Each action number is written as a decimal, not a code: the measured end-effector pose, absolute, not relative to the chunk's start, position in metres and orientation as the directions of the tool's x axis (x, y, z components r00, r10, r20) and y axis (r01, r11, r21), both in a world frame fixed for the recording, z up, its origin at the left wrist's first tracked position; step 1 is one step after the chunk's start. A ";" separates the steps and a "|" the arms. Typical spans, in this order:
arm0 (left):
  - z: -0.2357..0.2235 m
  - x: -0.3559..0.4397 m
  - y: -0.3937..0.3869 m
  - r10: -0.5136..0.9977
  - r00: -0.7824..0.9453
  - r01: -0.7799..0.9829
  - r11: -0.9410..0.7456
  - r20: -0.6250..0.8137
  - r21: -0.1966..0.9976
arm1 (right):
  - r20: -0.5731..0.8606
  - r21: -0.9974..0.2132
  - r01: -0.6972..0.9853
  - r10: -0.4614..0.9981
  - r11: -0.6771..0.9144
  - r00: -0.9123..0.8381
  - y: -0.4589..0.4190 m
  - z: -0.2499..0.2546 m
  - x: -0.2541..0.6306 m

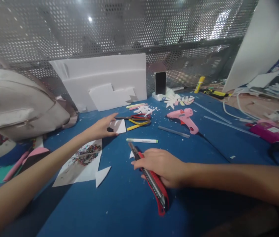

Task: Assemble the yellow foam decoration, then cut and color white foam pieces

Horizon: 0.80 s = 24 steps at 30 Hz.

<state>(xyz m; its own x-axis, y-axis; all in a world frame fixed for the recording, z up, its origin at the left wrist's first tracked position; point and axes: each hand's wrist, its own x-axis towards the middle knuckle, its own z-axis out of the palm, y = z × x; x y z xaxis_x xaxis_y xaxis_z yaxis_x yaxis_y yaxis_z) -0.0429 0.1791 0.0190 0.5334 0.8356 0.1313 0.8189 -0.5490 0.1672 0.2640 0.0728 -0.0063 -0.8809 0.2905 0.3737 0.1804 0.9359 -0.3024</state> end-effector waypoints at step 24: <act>0.048 0.008 0.017 0.488 0.873 0.430 -0.753 -0.016 0.497 | 0.679 -0.494 0.310 0.583 0.812 -0.446 0.076 0.043 0.274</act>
<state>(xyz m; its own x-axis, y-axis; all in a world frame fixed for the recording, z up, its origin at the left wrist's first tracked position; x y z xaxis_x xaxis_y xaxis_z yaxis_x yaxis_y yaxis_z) 0.0078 0.0173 0.0485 0.8728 0.4878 -0.0160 0.4302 -0.7535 0.4972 0.2738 0.0756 0.0429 -0.4456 0.5833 0.6791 0.3097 0.8122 -0.4944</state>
